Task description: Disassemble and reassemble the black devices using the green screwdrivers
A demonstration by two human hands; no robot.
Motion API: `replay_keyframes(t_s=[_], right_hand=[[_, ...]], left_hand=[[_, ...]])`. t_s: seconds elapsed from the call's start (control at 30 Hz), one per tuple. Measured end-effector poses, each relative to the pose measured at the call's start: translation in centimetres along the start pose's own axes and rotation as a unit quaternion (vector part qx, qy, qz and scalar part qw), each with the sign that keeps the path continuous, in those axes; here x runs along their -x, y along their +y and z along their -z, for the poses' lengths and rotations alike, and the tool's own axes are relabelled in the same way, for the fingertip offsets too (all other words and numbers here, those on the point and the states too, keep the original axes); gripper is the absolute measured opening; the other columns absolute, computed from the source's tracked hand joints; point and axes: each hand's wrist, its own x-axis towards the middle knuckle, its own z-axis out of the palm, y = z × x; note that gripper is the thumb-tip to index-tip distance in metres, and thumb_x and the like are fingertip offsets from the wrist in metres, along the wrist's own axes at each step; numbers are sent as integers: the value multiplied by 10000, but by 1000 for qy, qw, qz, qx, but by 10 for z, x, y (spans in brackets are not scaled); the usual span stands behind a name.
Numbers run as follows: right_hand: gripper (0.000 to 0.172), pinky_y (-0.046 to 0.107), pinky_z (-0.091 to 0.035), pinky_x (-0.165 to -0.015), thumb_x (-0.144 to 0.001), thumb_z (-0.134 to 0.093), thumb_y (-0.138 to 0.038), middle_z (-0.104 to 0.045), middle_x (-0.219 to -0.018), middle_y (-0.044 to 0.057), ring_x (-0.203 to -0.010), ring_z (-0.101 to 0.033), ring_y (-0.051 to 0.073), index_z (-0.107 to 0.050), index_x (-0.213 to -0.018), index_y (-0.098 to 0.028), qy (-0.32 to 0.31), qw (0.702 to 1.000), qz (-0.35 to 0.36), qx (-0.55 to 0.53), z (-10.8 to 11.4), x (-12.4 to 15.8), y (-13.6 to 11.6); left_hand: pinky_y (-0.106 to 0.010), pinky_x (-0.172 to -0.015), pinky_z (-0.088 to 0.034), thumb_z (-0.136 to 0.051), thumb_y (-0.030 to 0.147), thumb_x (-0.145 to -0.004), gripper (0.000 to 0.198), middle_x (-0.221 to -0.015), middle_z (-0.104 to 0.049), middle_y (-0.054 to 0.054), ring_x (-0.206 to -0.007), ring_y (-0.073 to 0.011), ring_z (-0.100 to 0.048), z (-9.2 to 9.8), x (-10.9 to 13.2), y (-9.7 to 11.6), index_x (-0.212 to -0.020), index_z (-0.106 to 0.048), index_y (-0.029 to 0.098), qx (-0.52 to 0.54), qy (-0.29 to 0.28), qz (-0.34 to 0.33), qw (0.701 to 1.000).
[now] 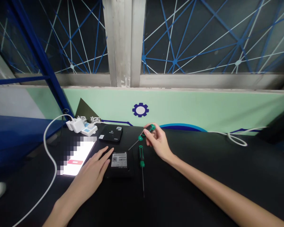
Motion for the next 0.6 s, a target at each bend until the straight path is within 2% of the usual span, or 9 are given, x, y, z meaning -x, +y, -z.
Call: replay_keyframes(t_s=[0.13, 0.3, 0.5, 0.6], right_hand=[[388, 255, -470, -441, -809, -754, -509, -665, -718, 24, -511, -565, 128, -638, -996, -190, -6, 1000, -22, -1, -8, 3, -10], [374, 313, -586, -577, -766, -810, -453, -739, -867, 95, -648, -668, 176, -699, -964, -156, -51, 996, -70, -33, -23, 11, -13], [429, 355, -621, -710, -786, -803, -449, -751, -858, 84, -713, -702, 190, -713, -1079, -149, -96, 990, -93, -44, -32, 18, -9], [438, 365, -620, -727, -798, -788, -473, -759, -885, 96, -720, -707, 195, -730, -1080, -143, -106, 989, -95, -33, -32, 18, -6]], left_hand=[[-472, -1060, -490, -303, 321, -1065, 466, -1527, -502, -81, -1373, -263, -505, -2, -1, 1, -1506, -435, 249, -12, 12, -16, 1000], [-456, -1060, -496, -308, 294, -1057, 477, -1517, -510, -110, -1363, -257, -515, -5, -3, 0, -1504, -424, 177, -33, 22, -32, 999], [-448, -1040, -507, -296, 258, -1054, 473, -1506, -518, -132, -1345, -259, -532, -7, -4, 1, -1488, -443, 142, -53, 27, -44, 997], [-458, -1036, -509, -284, 249, -1052, 476, -1501, -523, -134, -1336, -267, -541, -8, -4, 2, -1485, -448, 138, -60, 36, -43, 997]])
